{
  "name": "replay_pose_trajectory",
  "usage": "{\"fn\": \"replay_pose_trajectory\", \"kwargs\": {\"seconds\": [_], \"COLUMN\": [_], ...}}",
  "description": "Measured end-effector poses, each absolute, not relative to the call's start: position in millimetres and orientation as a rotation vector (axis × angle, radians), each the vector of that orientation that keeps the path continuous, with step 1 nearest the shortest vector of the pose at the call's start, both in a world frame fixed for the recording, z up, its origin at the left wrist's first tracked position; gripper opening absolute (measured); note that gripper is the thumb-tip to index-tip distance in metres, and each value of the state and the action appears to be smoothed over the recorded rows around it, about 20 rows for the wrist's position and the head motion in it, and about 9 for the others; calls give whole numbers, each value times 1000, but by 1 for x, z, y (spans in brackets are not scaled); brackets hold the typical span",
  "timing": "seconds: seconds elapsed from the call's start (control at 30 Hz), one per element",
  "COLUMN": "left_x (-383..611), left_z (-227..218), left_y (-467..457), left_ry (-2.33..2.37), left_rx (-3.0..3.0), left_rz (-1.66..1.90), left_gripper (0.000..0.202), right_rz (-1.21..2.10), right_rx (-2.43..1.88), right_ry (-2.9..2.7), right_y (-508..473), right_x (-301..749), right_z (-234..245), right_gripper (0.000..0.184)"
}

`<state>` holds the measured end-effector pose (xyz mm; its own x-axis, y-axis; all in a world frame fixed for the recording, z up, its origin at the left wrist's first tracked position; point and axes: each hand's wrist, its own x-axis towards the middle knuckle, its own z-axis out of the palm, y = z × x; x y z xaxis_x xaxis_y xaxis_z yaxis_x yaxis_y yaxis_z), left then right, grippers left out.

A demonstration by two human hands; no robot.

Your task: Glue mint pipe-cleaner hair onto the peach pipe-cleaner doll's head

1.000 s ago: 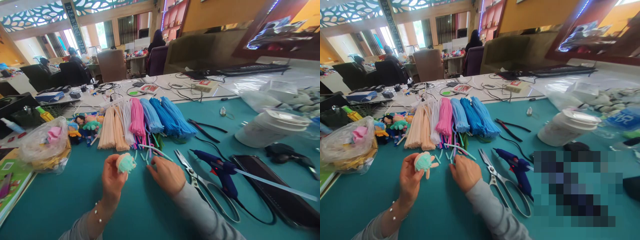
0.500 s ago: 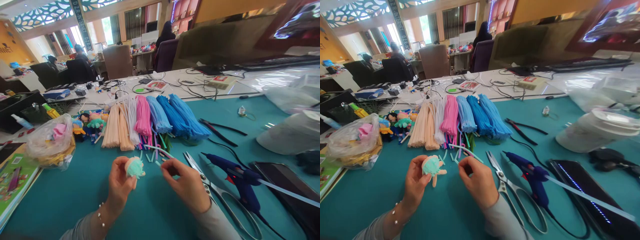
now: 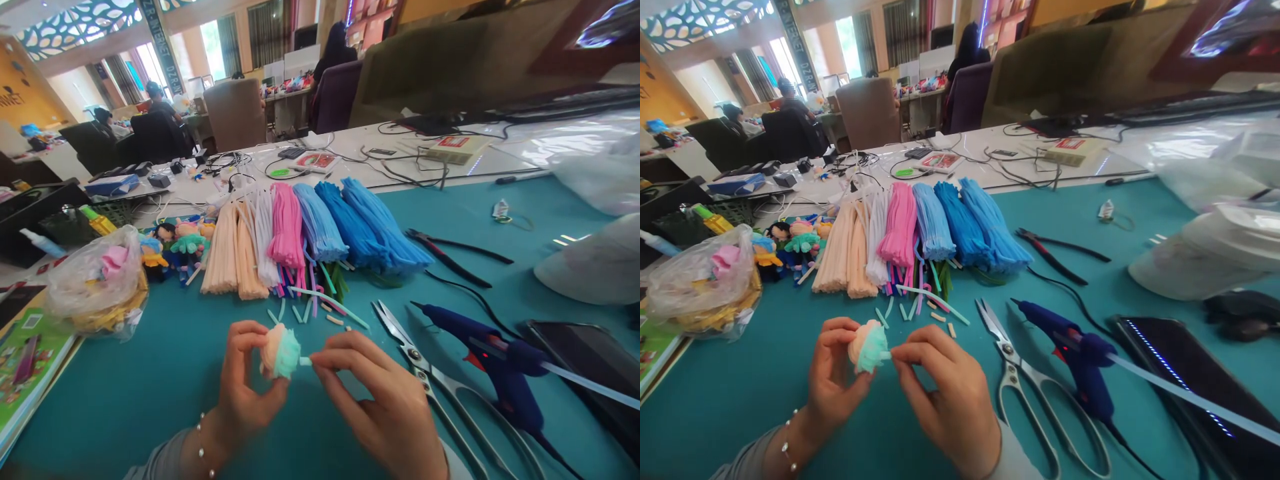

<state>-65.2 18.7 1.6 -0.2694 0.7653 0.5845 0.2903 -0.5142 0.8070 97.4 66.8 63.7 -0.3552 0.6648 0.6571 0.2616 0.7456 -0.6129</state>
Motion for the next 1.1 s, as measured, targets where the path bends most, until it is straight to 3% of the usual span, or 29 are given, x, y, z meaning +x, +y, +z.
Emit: {"fn": "replay_pose_trajectory", "kwargs": {"seconds": [1.1], "left_x": [-68], "left_z": [16], "left_y": [19], "left_ry": [1362], "left_rx": [2273], "left_rz": [1653], "left_gripper": [39], "right_rz": [311], "right_rx": [-666], "right_ry": [-2127], "right_y": [63], "right_x": [97], "right_z": [50], "right_gripper": [21]}}
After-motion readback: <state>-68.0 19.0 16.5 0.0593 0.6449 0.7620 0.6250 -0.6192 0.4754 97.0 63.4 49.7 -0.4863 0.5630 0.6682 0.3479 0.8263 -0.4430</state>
